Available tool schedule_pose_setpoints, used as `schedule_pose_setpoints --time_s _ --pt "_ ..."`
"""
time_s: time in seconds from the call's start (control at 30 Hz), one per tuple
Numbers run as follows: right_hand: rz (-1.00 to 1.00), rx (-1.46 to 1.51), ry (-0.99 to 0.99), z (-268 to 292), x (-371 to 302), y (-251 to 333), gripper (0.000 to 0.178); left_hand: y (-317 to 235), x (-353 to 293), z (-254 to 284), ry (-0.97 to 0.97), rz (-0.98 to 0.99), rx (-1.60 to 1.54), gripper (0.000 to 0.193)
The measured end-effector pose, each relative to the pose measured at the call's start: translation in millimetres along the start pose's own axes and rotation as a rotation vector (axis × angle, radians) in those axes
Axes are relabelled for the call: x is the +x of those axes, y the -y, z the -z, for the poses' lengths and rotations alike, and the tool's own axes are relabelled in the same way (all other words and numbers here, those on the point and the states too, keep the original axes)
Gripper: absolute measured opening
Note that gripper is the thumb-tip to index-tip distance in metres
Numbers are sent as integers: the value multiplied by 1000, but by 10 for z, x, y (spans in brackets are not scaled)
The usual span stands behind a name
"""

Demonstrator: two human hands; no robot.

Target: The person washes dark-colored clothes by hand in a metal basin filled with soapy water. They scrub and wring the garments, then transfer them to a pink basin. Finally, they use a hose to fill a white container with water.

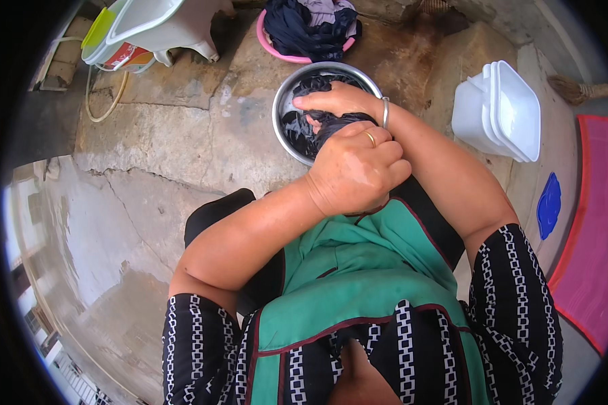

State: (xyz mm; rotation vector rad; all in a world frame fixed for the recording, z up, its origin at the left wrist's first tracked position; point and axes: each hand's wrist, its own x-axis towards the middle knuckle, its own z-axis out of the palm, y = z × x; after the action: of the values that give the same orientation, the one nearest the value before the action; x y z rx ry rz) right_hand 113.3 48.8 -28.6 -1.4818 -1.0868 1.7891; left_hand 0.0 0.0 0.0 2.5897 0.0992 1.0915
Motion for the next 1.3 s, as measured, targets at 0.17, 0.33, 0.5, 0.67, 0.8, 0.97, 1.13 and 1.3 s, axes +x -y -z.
schedule_pose_setpoints --time_s 0.17,0.33,0.5,0.67,0.8,0.97,1.13,1.3 --pt "183 586 105 275 160 -219 29 369 137 182 -137 183 38 17" --pt "201 561 -44 154 -201 214 41 1194 25 410 -850 1285 -1140 32" --pt "91 551 -270 371 -261 -21 31 1119 -64 78 -417 1672 -1304 43" --pt "-52 717 -291 685 -148 -232 21 1305 -210 -377 -313 1845 -1410 43" --pt "59 780 -338 1016 211 -122 24 1752 -5 -420 -399 1724 -1428 38" --pt "191 564 -421 1618 836 423 51 2467 810 -33 -655 1402 -1270 35" --pt "163 -447 -603 1803 1401 -886 58 2726 -16 -476 -595 1594 -1017 42" --pt "-173 -755 -543 1488 1427 -2204 41 2319 -1405 -1332 -834 2205 -991 36"
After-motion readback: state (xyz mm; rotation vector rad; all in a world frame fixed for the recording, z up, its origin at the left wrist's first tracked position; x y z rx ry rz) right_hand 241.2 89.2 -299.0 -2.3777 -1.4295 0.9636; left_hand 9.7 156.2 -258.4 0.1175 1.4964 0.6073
